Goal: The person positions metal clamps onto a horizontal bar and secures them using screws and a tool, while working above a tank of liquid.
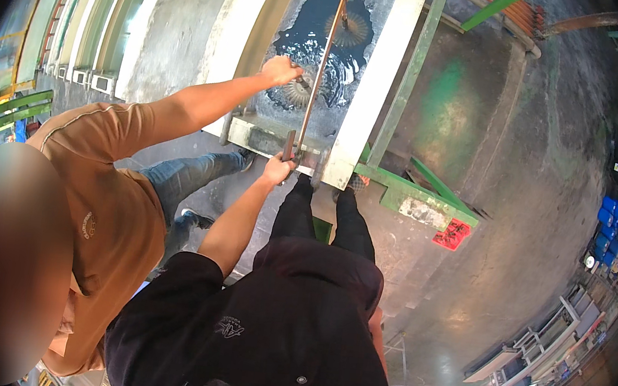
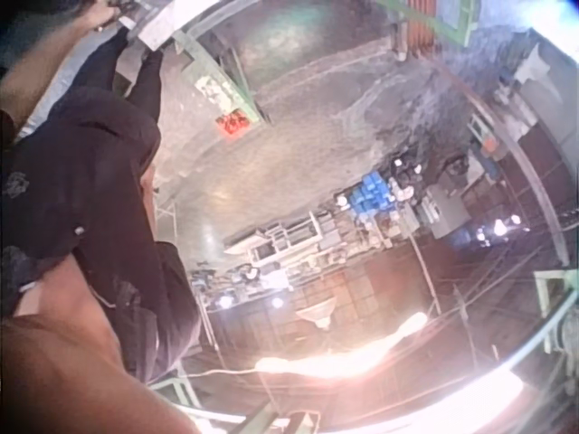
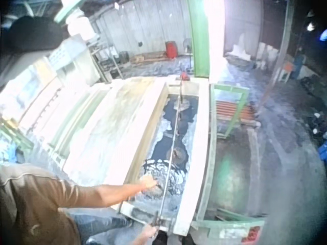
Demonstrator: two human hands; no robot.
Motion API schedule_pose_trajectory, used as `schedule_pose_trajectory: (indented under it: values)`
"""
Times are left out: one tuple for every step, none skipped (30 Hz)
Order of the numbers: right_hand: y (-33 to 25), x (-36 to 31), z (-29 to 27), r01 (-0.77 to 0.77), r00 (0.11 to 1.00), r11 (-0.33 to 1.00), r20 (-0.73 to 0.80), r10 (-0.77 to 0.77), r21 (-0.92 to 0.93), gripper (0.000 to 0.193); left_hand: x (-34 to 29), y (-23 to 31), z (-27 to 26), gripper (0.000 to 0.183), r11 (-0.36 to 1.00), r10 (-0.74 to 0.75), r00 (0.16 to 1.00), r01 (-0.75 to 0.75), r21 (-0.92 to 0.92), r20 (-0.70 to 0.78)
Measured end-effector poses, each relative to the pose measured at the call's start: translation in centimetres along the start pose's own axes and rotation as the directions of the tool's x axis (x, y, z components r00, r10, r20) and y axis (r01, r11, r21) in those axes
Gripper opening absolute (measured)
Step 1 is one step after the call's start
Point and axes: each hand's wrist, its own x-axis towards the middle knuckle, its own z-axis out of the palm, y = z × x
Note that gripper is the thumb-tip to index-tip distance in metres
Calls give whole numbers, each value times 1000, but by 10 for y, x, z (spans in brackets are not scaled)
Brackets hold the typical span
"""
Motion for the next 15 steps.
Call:
schedule_pose_trajectory:
  values:
    - [-1, 6, 4, 26, 1000, 1000, 7, -26, -1, 37, 21, -22, 2, 40, 1000, 1, 998, -1, -13, -68]
    - [5, 4, 5, 27, 1000, 1000, 6, -27, -6, 37, 20, -17, 5, 40, 1000, 1, 998, -2, -12, -60]
    - [10, 4, 7, 29, 1000, 1000, 4, -29, -11, 36, 18, -12, 6, 37, 1000, 4, 999, -5, -13, -50]
    - [15, 4, 8, 33, 999, 999, -3, -33, -10, 36, 15, -6, 8, 34, 1000, 8, 999, -9, -13, -41]
    - [23, 2, 11, 32, 999, 999, -9, -32, -16, 36, 6, 1, 9, 34, 1000, 14, 999, -14, -12, -29]
    - [28, -1, 11, 31, 999, 999, -15, -31, -18, 36, -7, 15, 8, 35, 999, -26, 1000, 26, -42, 6]
    - [32, -3, 12, 27, 999, 999, -23, -28, -22, 35, -13, 22, 11, 36, 995, -65, 997, 68, -69, 44]
    - [31, 3, 19, 46, 999, 999, -18, -47, -12, 35, -6, 15, 8, 36, 996, -58, 998, 59, -60, 31]
    - [30, 8, 26, 73, 997, 997, -13, -73, -8, 35, 9, 0, 4, 35, 1000, -28, 999, 28, -13, -21]
    - [31, 11, 27, 85, 996, 996, -15, -85, -8, 34, 18, -11, 5, 34, 1000, 0, 998, 2, 27, -57]
    - [37, 9, 28, 89, 996, 996, -22, -89, -6, 34, 20, -11, 10, 34, 1000, 7, 999, -6, 29, -42]
    - [43, 7, 29, 86, 996, 996, -37, -86, -3, 34, 21, -11, 17, 32, 1000, 18, 999, -18, -8, -43]
    - [48, 4, 30, 84, 995, 996, -58, -83, 6, 33, 22, -11, 24, 30, 998, 28, 999, -30, -46, -42]
    - [48, 5, 31, 93, 992, 995, -84, -91, 25, 33, 26, -15, 24, 30, 998, 33, 999, -34, -44, -37]
    - [30, 8, 36, 111, 988, 991, -114, -102, 76, 32, 32, -23, 11, 28, 996, -24, 1000, 24, -91, -8]
